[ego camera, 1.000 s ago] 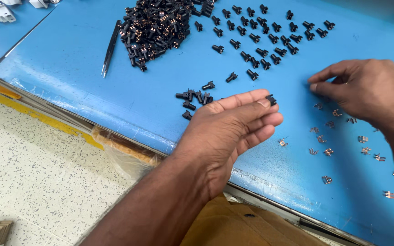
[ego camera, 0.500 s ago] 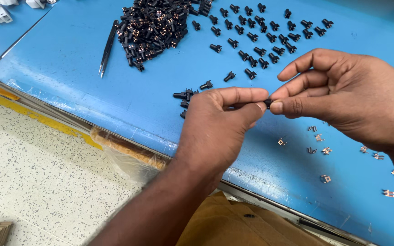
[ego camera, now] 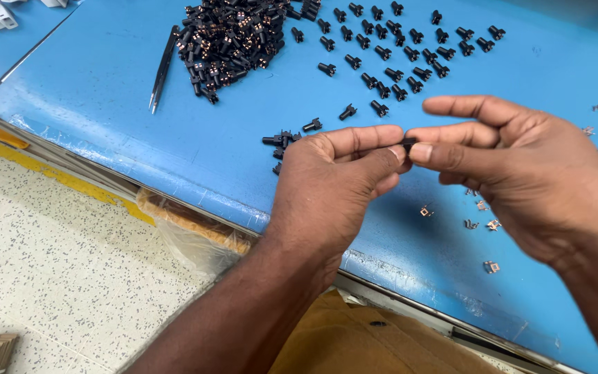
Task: The person repeatedly picks small black plastic connector housings and copper metal terminals from a blue work surface, inserts each terminal into a housing, and places the assembled unit back on the table. The process is repeated continuously with both hands.
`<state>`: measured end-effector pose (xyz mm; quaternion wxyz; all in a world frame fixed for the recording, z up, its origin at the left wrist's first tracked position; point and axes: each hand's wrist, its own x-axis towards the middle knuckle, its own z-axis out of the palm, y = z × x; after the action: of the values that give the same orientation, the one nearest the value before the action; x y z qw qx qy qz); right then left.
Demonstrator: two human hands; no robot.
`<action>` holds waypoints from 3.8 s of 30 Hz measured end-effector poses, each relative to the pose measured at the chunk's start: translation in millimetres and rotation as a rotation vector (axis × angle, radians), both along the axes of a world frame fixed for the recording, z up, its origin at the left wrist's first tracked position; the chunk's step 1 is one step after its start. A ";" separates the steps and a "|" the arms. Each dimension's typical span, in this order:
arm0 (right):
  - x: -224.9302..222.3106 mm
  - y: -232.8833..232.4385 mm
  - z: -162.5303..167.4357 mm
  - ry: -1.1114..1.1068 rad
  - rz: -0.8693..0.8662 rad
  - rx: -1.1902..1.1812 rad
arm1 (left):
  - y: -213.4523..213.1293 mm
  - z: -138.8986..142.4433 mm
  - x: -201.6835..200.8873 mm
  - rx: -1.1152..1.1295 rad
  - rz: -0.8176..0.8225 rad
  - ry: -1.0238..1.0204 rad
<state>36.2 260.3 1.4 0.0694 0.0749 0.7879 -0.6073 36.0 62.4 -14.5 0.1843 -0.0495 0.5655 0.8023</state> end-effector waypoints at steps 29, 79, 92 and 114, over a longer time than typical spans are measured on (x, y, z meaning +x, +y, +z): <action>-115.4 -39.7 -53.3 0.372 0.084 0.761 | -8.4 -7.3 16.5 -0.363 0.020 0.101; 26.5 64.1 -23.4 0.157 -0.429 0.280 | -40.5 -58.3 -39.4 -1.241 -0.486 1.226; 22.2 57.0 -19.4 0.176 -0.404 0.259 | -24.1 -57.2 -48.5 -1.290 -0.453 1.156; 21.4 -0.8 -3.4 -0.023 0.444 0.985 | -8.3 -33.7 -75.2 -0.531 0.162 0.750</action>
<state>57.6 259.5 -2.0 0.1613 -0.0633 0.9754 -0.1360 -39.1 54.2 -48.1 -0.1152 0.1543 0.7733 0.6041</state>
